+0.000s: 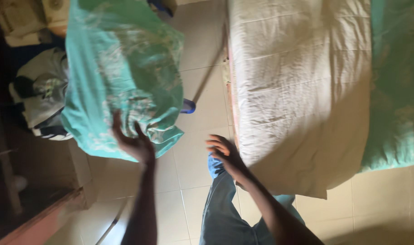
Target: The person sweeps the tiled floor with a traditional broom, moving teal and purple plastic chairs to access different areas. They then arrange the chairs, place a tray with cups on a purple chair, and fold a bedsheet on a mattress.
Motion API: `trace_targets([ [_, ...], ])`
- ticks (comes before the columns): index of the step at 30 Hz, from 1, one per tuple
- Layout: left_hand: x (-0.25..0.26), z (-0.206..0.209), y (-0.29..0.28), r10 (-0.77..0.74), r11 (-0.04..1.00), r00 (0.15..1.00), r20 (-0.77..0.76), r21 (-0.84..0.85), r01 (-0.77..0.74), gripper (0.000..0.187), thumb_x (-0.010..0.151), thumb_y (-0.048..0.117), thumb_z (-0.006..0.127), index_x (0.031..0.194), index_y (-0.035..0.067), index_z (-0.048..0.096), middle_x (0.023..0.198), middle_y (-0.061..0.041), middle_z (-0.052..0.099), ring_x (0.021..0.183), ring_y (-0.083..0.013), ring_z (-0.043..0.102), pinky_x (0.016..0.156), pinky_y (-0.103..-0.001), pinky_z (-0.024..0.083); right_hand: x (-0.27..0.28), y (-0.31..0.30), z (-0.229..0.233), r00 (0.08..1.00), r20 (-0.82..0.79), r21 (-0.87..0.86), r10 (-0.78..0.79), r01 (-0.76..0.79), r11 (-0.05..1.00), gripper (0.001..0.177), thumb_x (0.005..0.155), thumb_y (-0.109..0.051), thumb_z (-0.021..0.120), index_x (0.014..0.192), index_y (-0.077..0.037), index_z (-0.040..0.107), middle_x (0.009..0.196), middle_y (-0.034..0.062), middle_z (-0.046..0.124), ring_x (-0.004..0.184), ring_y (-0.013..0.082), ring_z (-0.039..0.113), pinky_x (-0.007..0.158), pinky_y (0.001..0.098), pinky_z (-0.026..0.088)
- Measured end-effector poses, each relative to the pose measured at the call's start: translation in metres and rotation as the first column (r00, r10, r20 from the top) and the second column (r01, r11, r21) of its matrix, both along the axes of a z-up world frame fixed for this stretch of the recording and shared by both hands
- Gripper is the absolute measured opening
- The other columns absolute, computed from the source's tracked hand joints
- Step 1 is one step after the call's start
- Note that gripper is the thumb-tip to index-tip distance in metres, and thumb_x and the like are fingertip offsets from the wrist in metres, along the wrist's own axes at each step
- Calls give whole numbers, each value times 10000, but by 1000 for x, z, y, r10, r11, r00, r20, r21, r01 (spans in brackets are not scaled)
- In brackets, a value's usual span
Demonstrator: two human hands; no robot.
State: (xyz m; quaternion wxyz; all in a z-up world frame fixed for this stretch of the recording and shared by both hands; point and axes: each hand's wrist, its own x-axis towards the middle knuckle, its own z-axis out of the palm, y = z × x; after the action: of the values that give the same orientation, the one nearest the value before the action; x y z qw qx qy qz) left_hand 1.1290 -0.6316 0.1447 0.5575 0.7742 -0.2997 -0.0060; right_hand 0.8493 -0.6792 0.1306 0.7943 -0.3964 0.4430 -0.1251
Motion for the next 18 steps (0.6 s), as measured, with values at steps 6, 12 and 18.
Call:
trace_targets([
  [6, -201, -32, -19, -263, 937, 796, -545, 53, 346, 208, 1004, 36, 629, 1202, 15, 689, 1146, -93, 738, 1045, -158, 670, 910, -308, 542, -249, -12, -86, 910, -255, -403, -328, 208, 891, 318, 1012, -192, 643, 1291, -42, 665, 1264, 102, 712, 1095, 216, 702, 958, 350, 558],
  [12, -346, -68, -54, -302, 781, 567, -767, 142, 608, 232, 947, 95, 655, 1168, 46, 705, 1061, -74, 768, 951, -161, 717, 845, -308, 572, -442, -4, -157, 241, -755, -652, -610, -379, 657, 709, 677, -348, 873, 1234, 57, 706, 1149, 252, 688, 1064, 449, 629, 848, 525, 505],
  [18, -465, -99, -109, -392, 468, 581, -713, 389, 793, 572, 849, 374, 785, 1316, 103, 595, 1167, -93, 712, 952, -257, 721, 861, -403, 571, -436, 55, -175, 536, -844, -278, 21, -472, 836, 364, 806, -458, 739, 975, -136, 753, 1043, 134, 729, 1194, 292, 642, 957, 410, 544],
])
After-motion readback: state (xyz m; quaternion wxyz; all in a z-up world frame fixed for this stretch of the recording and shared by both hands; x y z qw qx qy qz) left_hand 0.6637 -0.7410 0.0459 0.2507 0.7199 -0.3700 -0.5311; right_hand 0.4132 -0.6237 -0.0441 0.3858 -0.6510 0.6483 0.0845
